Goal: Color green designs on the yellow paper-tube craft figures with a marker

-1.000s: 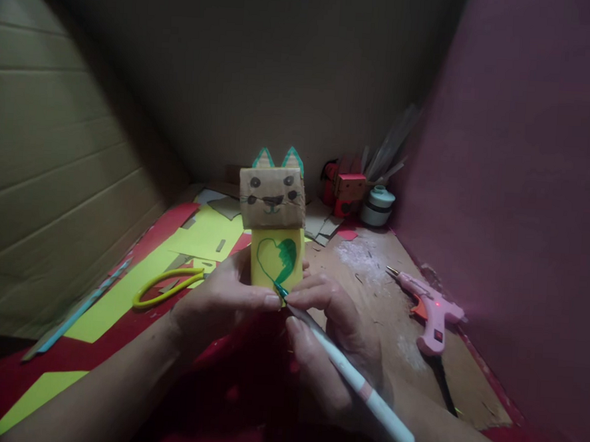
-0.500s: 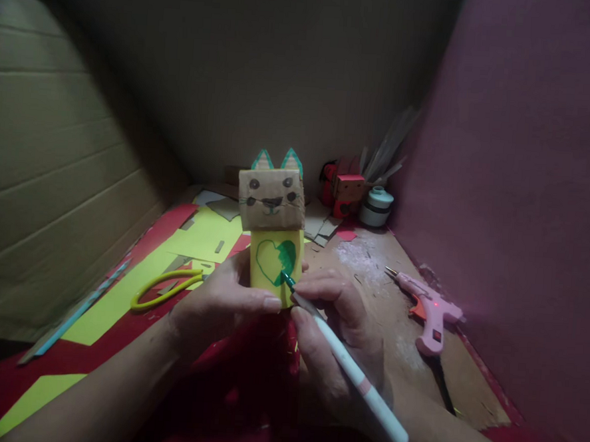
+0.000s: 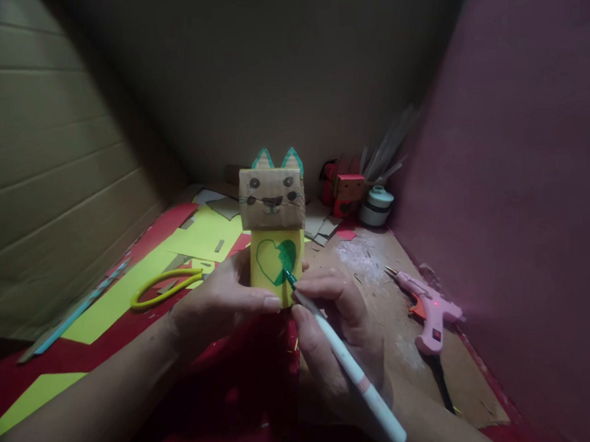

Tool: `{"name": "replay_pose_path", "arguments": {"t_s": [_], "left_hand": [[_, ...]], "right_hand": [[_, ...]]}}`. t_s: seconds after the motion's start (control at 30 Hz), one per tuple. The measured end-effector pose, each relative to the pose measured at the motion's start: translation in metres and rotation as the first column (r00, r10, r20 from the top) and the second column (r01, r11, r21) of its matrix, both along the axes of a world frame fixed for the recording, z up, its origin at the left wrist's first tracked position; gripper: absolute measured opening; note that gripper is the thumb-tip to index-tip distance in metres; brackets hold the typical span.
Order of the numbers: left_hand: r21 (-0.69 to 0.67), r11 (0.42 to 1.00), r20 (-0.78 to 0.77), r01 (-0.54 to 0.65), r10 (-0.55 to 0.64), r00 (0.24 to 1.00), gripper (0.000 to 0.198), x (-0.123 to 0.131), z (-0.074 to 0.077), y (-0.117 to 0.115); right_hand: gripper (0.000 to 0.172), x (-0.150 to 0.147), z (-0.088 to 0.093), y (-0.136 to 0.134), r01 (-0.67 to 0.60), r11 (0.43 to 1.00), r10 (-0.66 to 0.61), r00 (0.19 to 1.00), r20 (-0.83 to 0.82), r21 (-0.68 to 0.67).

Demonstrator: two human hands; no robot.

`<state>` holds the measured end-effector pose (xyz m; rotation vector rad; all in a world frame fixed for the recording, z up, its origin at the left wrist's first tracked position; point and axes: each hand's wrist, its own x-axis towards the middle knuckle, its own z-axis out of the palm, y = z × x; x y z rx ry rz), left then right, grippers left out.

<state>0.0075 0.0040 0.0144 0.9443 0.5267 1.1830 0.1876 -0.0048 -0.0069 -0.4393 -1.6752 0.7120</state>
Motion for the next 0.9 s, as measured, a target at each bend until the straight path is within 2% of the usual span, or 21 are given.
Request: {"name": "replay_pose_path", "arguments": {"t_s": [0.2,0.5,0.67,0.77,0.9], "left_hand": [[0.008,0.999,0.047,0.039,-0.039,0.998,0.045,0.000,-0.001,-0.001],[-0.027,1.000,0.046,0.005,-0.004,0.999,0.048,0.001,0.003,-0.001],[-0.022,1.000,0.040,0.005,-0.005,0.999,0.040,0.000,0.001,-0.001],[0.000,1.000,0.055,0.024,-0.024,0.998,0.045,-0.001,-0.001,0.000],[0.025,0.999,0.047,0.047,-0.048,0.998,0.043,-0.001,-0.001,0.000]], "right_hand": [[0.037,0.001,0.005,-0.001,-0.055,0.998,0.055,0.998,0.005,-0.003],[0.028,-0.004,0.013,-0.003,-0.081,0.997,0.081,0.997,-0.017,-0.005],[0.030,-0.005,0.012,-0.003,-0.102,0.995,0.102,0.995,-0.015,0.010],[0.036,-0.005,0.010,-0.002,-0.122,0.993,0.122,0.993,-0.007,0.006],[0.042,-0.001,0.005,0.000,-0.090,0.996,0.090,0.996,0.010,0.012]]}}
